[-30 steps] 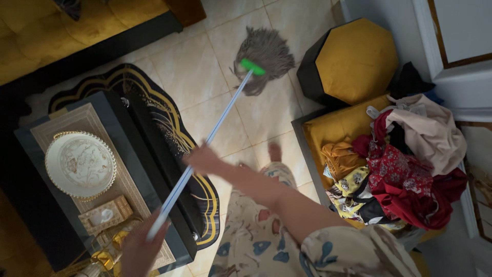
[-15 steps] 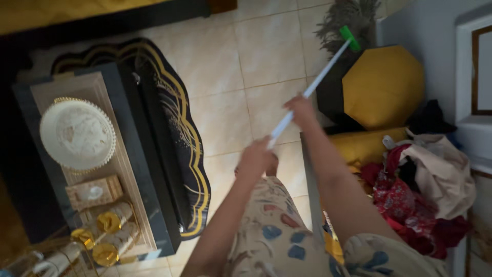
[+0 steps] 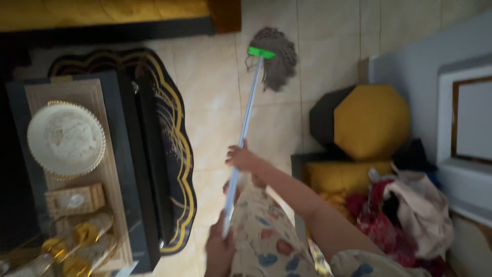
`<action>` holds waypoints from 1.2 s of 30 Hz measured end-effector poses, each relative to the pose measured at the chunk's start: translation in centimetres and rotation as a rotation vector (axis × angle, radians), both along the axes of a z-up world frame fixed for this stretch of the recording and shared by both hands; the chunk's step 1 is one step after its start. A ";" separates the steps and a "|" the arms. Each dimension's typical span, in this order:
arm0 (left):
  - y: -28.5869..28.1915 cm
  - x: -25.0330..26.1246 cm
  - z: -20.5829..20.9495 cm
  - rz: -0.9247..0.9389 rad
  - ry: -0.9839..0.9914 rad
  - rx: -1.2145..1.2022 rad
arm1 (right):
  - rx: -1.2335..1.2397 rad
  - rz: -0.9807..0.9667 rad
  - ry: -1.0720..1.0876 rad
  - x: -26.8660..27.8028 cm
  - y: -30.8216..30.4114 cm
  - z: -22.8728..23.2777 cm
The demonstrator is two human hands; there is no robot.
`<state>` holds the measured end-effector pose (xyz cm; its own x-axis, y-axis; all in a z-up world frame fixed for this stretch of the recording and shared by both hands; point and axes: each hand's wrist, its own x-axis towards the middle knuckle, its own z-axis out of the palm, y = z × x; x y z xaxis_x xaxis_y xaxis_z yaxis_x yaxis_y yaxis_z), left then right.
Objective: The person mops a tiled floor in various rooms, moving several pairs of shoes aside to clean the area around them.
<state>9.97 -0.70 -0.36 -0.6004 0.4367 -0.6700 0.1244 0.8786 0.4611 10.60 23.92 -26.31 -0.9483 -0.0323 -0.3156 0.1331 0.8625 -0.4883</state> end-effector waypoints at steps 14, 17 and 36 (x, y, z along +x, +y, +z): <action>9.9 1.6 -8.8 -0.003 -0.148 0.185 | 0.337 -0.181 -0.198 0.1 10.1 -6.6; -2.0 2.9 -9.1 0.027 -0.110 0.154 | 0.230 -0.042 -0.198 0.6 -0.6 -6.9; -29.3 13.5 -3.3 0.418 -0.107 0.027 | -0.219 0.216 -0.016 5.8 -33.2 -1.3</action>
<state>23.51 -30.04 -3.62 -0.6575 0.1887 -0.7294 -0.2896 0.8304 0.4760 16.35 -9.30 -27.62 -0.9070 -0.3019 -0.2937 -0.0330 0.7461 -0.6650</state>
